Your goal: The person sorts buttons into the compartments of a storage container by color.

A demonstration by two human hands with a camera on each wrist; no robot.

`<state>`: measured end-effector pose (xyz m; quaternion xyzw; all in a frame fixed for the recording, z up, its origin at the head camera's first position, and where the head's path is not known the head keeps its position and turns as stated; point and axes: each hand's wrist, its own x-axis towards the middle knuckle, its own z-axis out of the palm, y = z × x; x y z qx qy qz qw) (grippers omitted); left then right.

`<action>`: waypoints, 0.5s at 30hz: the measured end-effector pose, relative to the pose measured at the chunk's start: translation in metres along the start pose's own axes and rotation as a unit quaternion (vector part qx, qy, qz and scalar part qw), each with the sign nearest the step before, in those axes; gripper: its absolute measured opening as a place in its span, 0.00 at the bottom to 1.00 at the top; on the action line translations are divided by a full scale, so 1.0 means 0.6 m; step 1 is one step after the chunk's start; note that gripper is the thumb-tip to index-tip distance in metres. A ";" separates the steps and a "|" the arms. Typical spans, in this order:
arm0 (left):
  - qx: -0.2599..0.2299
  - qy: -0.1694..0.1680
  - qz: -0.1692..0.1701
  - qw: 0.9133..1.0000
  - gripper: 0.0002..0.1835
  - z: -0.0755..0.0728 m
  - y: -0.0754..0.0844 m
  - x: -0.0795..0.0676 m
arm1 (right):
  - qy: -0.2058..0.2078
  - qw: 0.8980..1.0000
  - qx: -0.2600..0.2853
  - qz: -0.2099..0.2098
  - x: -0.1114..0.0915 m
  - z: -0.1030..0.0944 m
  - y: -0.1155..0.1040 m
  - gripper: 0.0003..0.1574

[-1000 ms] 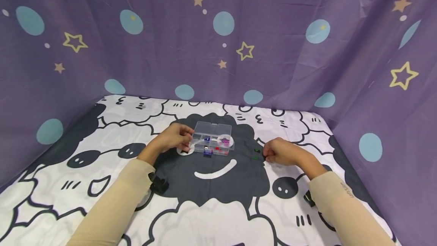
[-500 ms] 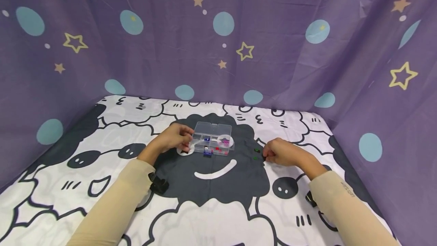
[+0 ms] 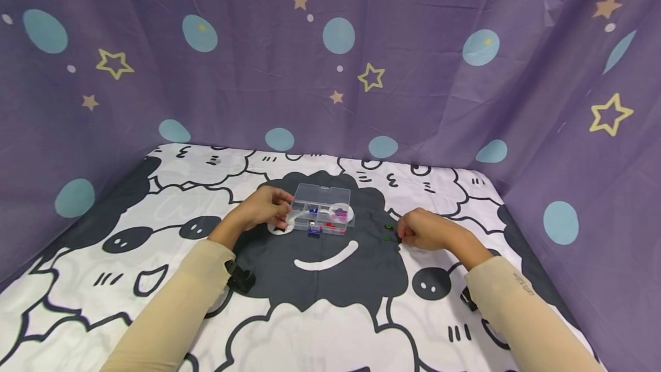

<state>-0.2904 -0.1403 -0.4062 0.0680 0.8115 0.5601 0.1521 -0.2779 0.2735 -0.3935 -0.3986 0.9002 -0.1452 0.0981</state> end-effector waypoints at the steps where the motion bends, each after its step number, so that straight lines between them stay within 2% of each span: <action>1: 0.000 0.001 0.001 1.000 0.17 0.001 0.000 0.000 | -0.002 1.000 0.000 0.003 0.000 0.000 0.001 0.08; 10: -0.003 0.001 0.001 1.000 0.17 0.002 -0.001 0.002 | -0.003 0.999 0.051 0.016 -0.007 0.002 0.005 0.06; 15: -0.001 0.003 0.001 1.000 0.17 0.001 0.001 0.000 | 0.008 0.998 0.063 0.004 -0.004 0.005 0.004 0.06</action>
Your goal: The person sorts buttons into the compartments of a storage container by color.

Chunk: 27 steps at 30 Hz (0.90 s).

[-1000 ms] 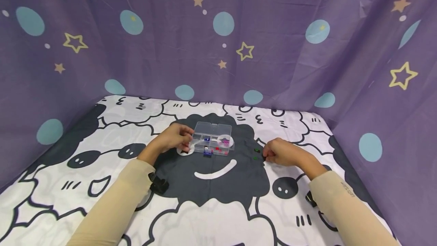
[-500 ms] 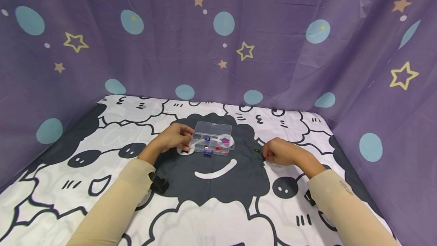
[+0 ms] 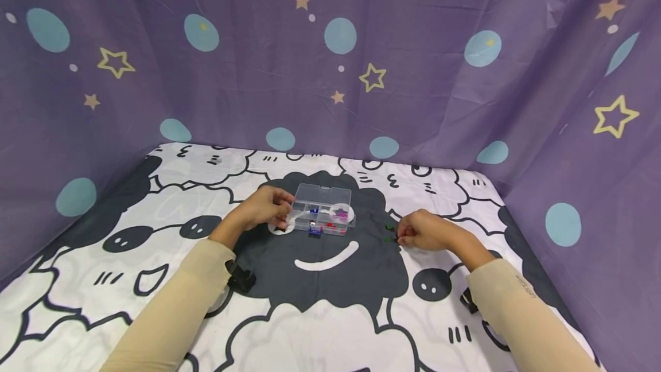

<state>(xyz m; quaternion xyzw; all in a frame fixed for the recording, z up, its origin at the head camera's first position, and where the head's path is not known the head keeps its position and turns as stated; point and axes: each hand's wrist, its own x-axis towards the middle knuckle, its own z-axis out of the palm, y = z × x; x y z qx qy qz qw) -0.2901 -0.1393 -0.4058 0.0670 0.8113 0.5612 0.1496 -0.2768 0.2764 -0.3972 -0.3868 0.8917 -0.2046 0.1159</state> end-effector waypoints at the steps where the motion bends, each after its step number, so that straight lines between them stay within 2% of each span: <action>1: 0.000 0.000 0.000 1.000 0.17 0.000 0.000 0.000 | 0.002 1.000 -0.003 -0.003 0.001 0.001 0.000 0.05; 6: 0.000 -0.001 0.001 1.000 0.17 -0.001 -0.001 0.002 | 0.004 1.000 -0.007 -0.015 0.006 0.000 -0.003 0.05; 20: 0.000 -0.002 -0.002 1.000 0.17 -0.002 -0.002 0.003 | -0.026 0.999 -0.011 0.016 0.014 -0.005 -0.007 0.02; 27: 0.004 -0.002 -0.005 1.000 0.17 -0.003 -0.002 0.002 | -0.026 0.999 -0.002 0.019 0.008 -0.002 -0.006 0.05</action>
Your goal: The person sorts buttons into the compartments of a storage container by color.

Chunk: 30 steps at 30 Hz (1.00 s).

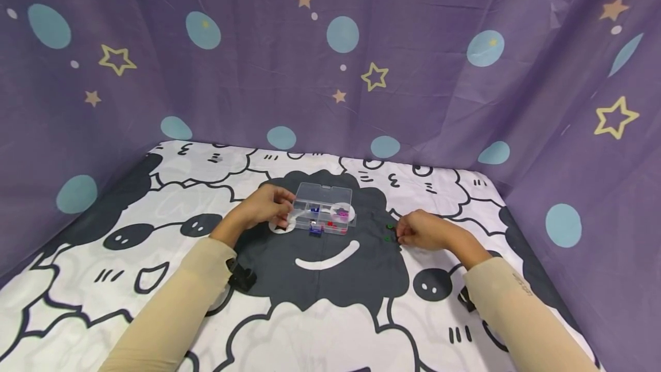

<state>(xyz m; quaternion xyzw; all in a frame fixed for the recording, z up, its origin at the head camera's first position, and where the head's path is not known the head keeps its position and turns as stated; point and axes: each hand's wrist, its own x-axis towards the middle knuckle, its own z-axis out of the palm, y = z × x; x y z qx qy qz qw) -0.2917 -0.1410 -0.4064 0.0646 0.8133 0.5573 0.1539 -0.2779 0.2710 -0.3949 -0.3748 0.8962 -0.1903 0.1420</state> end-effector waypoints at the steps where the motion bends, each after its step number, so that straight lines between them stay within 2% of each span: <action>1: 0.001 -0.001 0.001 1.000 0.17 0.000 0.000 0.000 | 0.001 1.000 0.001 -0.002 0.000 0.000 0.000 0.05; 12: -0.001 0.001 -0.003 1.000 0.16 0.001 0.002 -0.001 | 0.020 1.000 0.001 -0.014 0.005 -0.001 -0.001 0.07; 18: -0.004 0.001 -0.008 1.000 0.16 0.001 0.000 0.002 | 0.035 0.999 0.003 -0.035 0.010 -0.003 -0.002 0.08; 30: -0.012 0.001 0.002 1.000 0.16 0.002 -0.002 0.002 | 0.053 0.998 0.001 -0.047 0.025 -0.001 -0.009 0.08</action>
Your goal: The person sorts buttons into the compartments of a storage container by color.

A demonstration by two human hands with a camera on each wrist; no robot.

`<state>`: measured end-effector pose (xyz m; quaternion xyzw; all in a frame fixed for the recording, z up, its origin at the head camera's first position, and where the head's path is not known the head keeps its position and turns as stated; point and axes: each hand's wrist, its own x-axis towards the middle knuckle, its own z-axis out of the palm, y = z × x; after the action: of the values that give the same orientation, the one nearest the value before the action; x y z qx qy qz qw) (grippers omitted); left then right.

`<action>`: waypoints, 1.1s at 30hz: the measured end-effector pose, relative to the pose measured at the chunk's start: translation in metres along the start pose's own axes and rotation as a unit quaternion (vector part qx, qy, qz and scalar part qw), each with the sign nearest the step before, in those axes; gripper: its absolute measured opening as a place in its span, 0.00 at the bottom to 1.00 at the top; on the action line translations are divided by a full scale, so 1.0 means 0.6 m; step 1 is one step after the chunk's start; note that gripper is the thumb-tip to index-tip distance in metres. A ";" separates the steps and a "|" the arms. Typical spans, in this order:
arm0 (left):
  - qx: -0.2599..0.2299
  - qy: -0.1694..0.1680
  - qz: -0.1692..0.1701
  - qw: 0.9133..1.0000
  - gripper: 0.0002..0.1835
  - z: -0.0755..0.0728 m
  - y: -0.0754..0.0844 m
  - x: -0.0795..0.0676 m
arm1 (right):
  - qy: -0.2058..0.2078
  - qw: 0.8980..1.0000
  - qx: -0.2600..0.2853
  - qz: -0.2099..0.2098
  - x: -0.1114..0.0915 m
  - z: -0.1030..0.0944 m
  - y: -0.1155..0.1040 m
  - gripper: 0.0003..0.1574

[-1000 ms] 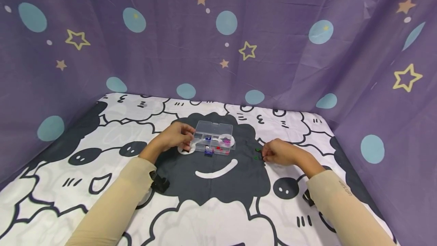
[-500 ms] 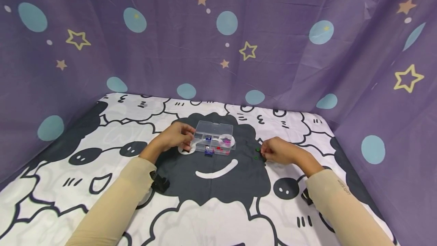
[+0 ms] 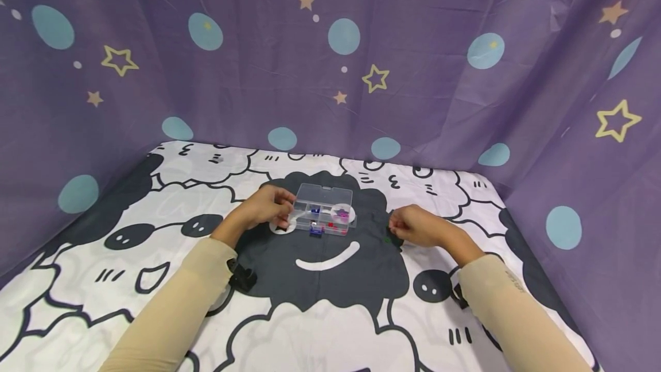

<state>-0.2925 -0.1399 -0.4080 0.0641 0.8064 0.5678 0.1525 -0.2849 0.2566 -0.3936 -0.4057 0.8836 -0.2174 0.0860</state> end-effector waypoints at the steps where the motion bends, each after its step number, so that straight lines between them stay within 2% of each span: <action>1: 0.000 0.001 -0.001 1.000 0.16 0.000 0.000 -0.001 | 0.001 1.000 0.000 -0.001 0.002 0.000 -0.001 0.08; 10: 0.003 0.003 -0.004 1.000 0.16 0.002 -0.001 -0.002 | 0.011 1.000 -0.006 -0.011 0.018 0.004 -0.006 0.08; 16: 0.007 0.004 -0.003 1.000 0.16 0.001 0.000 0.001 | 0.039 0.998 -0.025 -0.034 0.025 0.007 -0.012 0.07; 21: 0.007 0.002 -0.004 1.000 0.15 0.000 0.002 0.002 | 0.055 0.997 -0.032 -0.035 0.034 0.009 -0.021 0.07; 28: 0.004 0.004 -0.007 1.000 0.15 0.000 0.002 0.002 | 0.055 0.997 -0.031 -0.049 0.053 0.015 -0.031 0.06; 33: 0.006 0.003 -0.007 1.000 0.16 0.000 0.001 0.001 | 0.061 0.995 -0.053 -0.065 0.067 0.022 -0.040 0.05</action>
<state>-0.2931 -0.1396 -0.4075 0.0580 0.8108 0.5617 0.1540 -0.2908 0.2082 -0.3935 -0.4520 0.8695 -0.1993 -0.0039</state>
